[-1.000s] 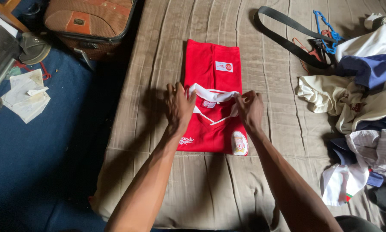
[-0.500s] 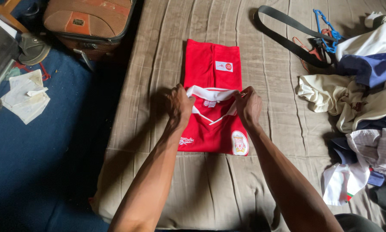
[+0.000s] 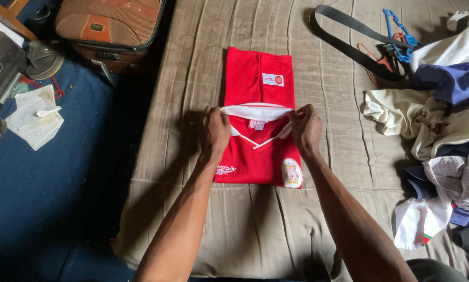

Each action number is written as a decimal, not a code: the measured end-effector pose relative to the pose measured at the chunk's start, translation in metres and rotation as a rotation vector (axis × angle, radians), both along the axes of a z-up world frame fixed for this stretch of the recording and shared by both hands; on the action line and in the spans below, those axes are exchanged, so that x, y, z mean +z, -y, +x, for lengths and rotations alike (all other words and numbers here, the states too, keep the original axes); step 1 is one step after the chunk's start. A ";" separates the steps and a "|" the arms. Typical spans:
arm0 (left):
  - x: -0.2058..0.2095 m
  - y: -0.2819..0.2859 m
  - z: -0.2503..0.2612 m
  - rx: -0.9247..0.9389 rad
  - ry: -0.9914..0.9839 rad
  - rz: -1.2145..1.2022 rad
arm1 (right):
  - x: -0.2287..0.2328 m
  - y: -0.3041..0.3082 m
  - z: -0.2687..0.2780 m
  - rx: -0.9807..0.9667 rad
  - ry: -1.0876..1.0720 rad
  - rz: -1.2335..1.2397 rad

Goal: The person folds a red shirt and a black shirt by hand on a bed and places them into a travel bag.

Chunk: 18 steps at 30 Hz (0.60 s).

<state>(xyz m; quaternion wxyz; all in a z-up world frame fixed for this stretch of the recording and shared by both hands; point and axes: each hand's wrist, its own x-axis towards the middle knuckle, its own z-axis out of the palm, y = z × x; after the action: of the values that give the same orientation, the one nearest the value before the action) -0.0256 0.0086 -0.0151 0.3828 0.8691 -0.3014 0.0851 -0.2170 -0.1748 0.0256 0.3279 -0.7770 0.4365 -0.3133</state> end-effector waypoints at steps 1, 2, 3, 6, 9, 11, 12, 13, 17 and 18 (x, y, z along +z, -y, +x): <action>-0.004 0.002 0.005 0.000 0.001 -0.001 | -0.002 0.004 -0.002 0.000 0.001 -0.001; -0.006 0.005 0.010 0.064 -0.001 -0.022 | -0.004 0.008 -0.006 -0.017 -0.002 -0.003; -0.006 0.005 0.012 0.129 -0.002 -0.041 | -0.005 0.010 -0.007 -0.033 -0.005 -0.003; 0.008 -0.005 0.007 0.090 0.004 0.037 | -0.005 0.012 -0.011 -0.025 -0.039 0.161; 0.026 -0.007 -0.004 0.026 -0.167 0.077 | -0.001 0.008 -0.013 0.112 -0.001 0.086; 0.028 -0.004 -0.006 -0.014 -0.002 0.017 | 0.006 0.003 -0.013 0.143 -0.013 0.029; 0.026 -0.002 -0.006 -0.055 0.162 -0.041 | 0.009 0.000 -0.012 0.175 -0.025 -0.027; 0.023 -0.001 -0.005 -0.055 0.161 -0.041 | 0.012 -0.002 -0.011 0.175 -0.027 -0.027; 0.029 0.007 0.005 -0.034 -0.049 0.151 | 0.009 0.000 -0.004 0.135 -0.098 -0.038; 0.033 0.010 0.007 -0.005 -0.295 0.299 | 0.004 0.002 -0.003 0.104 -0.073 -0.044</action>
<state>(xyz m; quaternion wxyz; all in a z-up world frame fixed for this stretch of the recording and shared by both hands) -0.0189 -0.0016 0.0177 0.2897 0.9185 -0.2536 -0.0897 -0.2196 -0.1766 0.0295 0.3104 -0.8166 0.4001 -0.2771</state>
